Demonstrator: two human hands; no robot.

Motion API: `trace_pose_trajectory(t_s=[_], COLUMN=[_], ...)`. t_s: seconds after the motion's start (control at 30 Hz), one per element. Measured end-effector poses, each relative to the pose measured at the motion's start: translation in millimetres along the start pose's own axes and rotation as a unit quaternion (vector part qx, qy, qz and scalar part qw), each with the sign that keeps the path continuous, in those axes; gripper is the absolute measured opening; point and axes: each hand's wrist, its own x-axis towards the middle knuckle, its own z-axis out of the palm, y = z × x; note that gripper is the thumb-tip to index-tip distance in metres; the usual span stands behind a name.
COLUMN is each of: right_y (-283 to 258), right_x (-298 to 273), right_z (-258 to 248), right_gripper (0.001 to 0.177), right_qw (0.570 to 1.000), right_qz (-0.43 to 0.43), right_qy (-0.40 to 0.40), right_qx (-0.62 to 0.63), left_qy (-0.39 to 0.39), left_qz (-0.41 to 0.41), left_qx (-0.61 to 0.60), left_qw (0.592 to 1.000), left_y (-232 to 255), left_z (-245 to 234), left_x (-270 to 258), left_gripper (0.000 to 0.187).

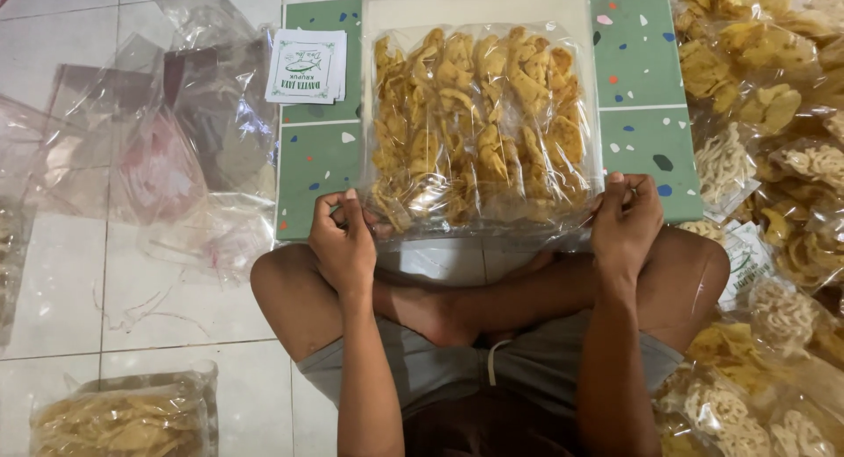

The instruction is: Packaging crackers into plastic bags while sitting on the floor

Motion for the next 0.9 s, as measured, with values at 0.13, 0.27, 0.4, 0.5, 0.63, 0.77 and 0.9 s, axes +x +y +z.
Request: trace_pose_trajectory(t_s=[0.13,0.27,0.4,0.5,0.63,0.77,0.9], right_y=[0.4,-5.9,-6.8,4.0,-0.7,13.7,32.6], right_x=[2.8,4.4,7.4,11.6,13.5,13.3,18.9], right_z=[-0.8,-1.7,-2.7,-1.1,0.2,-3.1,-2.2], right_gripper=[0.023,0.021,0.021,0.020,0.020,0.019,0.019], right_qw=[1.000,0.999,0.996,0.996,0.995,0.999,1.000], right_qz=[0.007,0.021,0.044,0.047,0.054,0.025,0.015], right_qy=[-0.001,-0.016,-0.021,-0.027,-0.032,-0.027,-0.015], right_qx=[0.019,0.037,0.072,0.075,0.080,0.028,-0.024], left_qy=[-0.005,-0.006,-0.013,-0.021,-0.029,-0.057,-0.076], left_qz=[0.013,0.042,0.077,0.092,0.096,0.087,0.062], left_qx=[-0.017,-0.041,0.027,0.033,0.023,-0.012,-0.076], left_qw=[1.000,0.998,0.997,0.995,0.995,0.994,0.992], left_y=[-11.4,-13.2,-8.8,-11.1,-19.5,-23.2,-30.7], left_z=[2.4,1.8,-9.8,-9.3,-4.2,-4.1,0.5], left_x=[6.1,9.0,13.1,13.6,18.7,19.6,23.4], left_gripper=[0.021,0.021,0.021,0.020,0.019,0.021,0.024])
